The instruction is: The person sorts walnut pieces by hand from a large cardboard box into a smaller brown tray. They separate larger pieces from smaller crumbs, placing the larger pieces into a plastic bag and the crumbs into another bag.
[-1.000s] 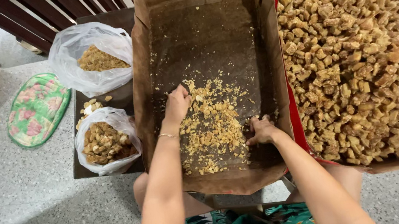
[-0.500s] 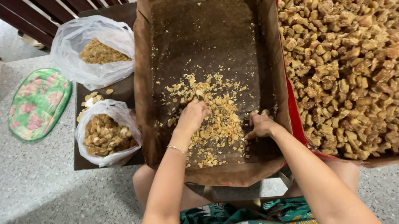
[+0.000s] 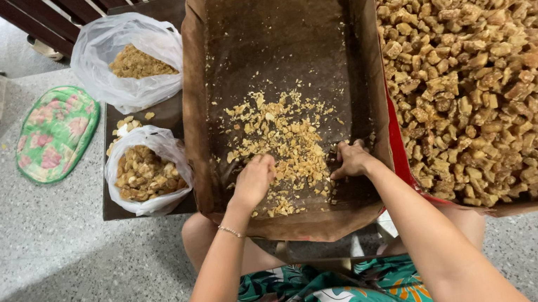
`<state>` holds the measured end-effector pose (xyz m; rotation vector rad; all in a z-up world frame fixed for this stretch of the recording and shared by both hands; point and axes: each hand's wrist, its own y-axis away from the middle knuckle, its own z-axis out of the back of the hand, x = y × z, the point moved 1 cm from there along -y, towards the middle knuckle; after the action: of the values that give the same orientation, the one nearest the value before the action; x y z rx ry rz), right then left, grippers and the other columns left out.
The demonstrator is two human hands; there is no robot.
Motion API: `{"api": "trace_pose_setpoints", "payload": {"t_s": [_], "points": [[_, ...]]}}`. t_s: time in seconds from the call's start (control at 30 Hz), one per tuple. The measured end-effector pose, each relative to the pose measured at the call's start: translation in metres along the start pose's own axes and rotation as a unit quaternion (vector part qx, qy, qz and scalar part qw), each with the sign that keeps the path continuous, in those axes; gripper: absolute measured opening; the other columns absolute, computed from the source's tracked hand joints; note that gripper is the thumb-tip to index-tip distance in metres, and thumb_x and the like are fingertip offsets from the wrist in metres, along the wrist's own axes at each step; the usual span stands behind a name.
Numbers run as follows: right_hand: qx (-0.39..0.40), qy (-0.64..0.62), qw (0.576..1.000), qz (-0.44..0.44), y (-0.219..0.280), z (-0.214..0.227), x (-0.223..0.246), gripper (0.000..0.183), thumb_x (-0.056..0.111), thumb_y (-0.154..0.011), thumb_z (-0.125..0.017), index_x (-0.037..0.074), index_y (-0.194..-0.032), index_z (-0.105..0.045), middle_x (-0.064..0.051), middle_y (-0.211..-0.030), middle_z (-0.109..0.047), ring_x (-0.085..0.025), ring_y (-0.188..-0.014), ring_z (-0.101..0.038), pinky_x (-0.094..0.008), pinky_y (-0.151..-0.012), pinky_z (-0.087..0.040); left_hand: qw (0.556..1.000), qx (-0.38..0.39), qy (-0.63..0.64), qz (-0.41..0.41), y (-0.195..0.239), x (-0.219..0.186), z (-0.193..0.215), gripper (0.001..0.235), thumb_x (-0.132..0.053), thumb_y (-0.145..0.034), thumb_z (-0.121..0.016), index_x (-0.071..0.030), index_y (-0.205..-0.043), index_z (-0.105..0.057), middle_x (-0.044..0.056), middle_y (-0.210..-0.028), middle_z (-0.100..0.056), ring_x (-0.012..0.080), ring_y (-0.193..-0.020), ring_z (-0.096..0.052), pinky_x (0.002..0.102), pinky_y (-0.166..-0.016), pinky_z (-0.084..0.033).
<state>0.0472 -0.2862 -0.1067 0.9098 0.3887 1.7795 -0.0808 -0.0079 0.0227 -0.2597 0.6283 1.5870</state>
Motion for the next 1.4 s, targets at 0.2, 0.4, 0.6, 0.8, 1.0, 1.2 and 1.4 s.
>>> {"api": "trace_pose_setpoints", "payload": {"t_s": [0.2, 0.4, 0.6, 0.8, 1.0, 1.2, 1.4], "points": [[0.027, 0.002, 0.999, -0.032, 0.002, 0.003, 0.009, 0.073, 0.044, -0.064, -0.097, 0.012, -0.118, -0.059, -0.018, -0.127, -0.063, -0.037, -0.141, -0.035, -0.05, -0.114, -0.038, 0.992, 0.045, 0.051, 0.109, -0.013, -0.027, 0.03, 0.029, -0.028, -0.099, -0.064, 0.0, -0.106, -0.059, 0.013, -0.09, -0.072, 0.0221, -0.078, -0.068, 0.04, -0.081, -0.06], [-0.001, 0.002, 1.0, 0.004, -0.009, -0.008, -0.003, 0.083, 0.044, -0.06, -0.097, 0.011, -0.123, -0.053, -0.013, -0.126, -0.066, -0.043, -0.138, -0.036, -0.051, -0.116, -0.035, 0.933, -0.019, 0.292, -0.209, -0.052, -0.162, 0.046, 0.049, -0.029, -0.104, -0.067, 0.004, -0.138, -0.056, 0.021, -0.131, -0.064, 0.0285, -0.115, -0.066, 0.038, -0.094, -0.054], [-0.014, -0.015, 1.0, -0.009, -0.002, -0.006, -0.002, 0.071, 0.042, -0.06, -0.099, 0.01, -0.111, -0.062, -0.023, -0.122, -0.061, -0.041, -0.136, -0.04, -0.049, -0.111, -0.041, 0.919, -0.014, 0.384, -0.084, -0.073, -0.156, 0.063, 0.033, -0.024, -0.102, -0.057, -0.01, -0.131, -0.066, 0.009, -0.14, -0.065, 0.0242, -0.107, -0.073, 0.03, -0.09, -0.064], [-0.004, -0.021, 1.0, -0.008, -0.006, -0.006, 0.0, 0.072, 0.041, -0.058, -0.097, 0.01, -0.112, -0.061, -0.02, -0.122, -0.067, -0.038, -0.137, -0.042, -0.048, -0.111, -0.043, 0.995, 0.011, 0.085, -0.052, -0.042, -0.052, 0.018, 0.027, -0.015, -0.104, -0.055, -0.004, -0.127, -0.065, 0.018, -0.118, -0.065, 0.0307, -0.108, -0.066, 0.04, -0.104, -0.054], [-0.003, -0.032, 0.999, -0.019, -0.002, -0.006, 0.0, 0.076, 0.041, -0.06, -0.098, 0.009, -0.116, -0.06, -0.025, -0.13, -0.059, -0.039, -0.139, -0.039, -0.048, -0.113, -0.042, 0.993, 0.035, -0.012, -0.109, -0.024, -0.055, -0.013, 0.036, -0.019, -0.086, -0.063, -0.014, -0.122, -0.069, 0.014, -0.115, -0.067, 0.0285, -0.1, -0.064, 0.04, -0.093, -0.055], [0.002, -0.018, 1.0, -0.02, 0.003, 0.0, 0.005, 0.075, 0.042, -0.061, -0.098, 0.01, -0.117, -0.06, -0.022, -0.129, -0.061, -0.039, -0.141, -0.037, -0.05, -0.114, -0.039, 0.956, 0.018, 0.254, 0.148, -0.026, -0.012, 0.037, 0.037, -0.009, -0.104, -0.052, -0.015, -0.14, -0.058, 0.027, -0.107, -0.061, 0.0225, -0.081, -0.059, 0.029, -0.076, -0.052], [0.005, -0.004, 1.0, -0.02, 0.002, 0.002, 0.007, 0.073, 0.043, -0.061, -0.097, 0.011, -0.115, -0.061, -0.018, -0.124, -0.066, -0.037, -0.14, -0.038, -0.05, -0.113, -0.039, 0.985, -0.111, 0.005, 0.129, -0.03, 0.069, 0.001, 0.051, 0.01, -0.082, -0.053, -0.002, -0.13, -0.06, 0.023, -0.124, -0.056, 0.0377, -0.117, -0.055, 0.045, -0.099, -0.046]]}}
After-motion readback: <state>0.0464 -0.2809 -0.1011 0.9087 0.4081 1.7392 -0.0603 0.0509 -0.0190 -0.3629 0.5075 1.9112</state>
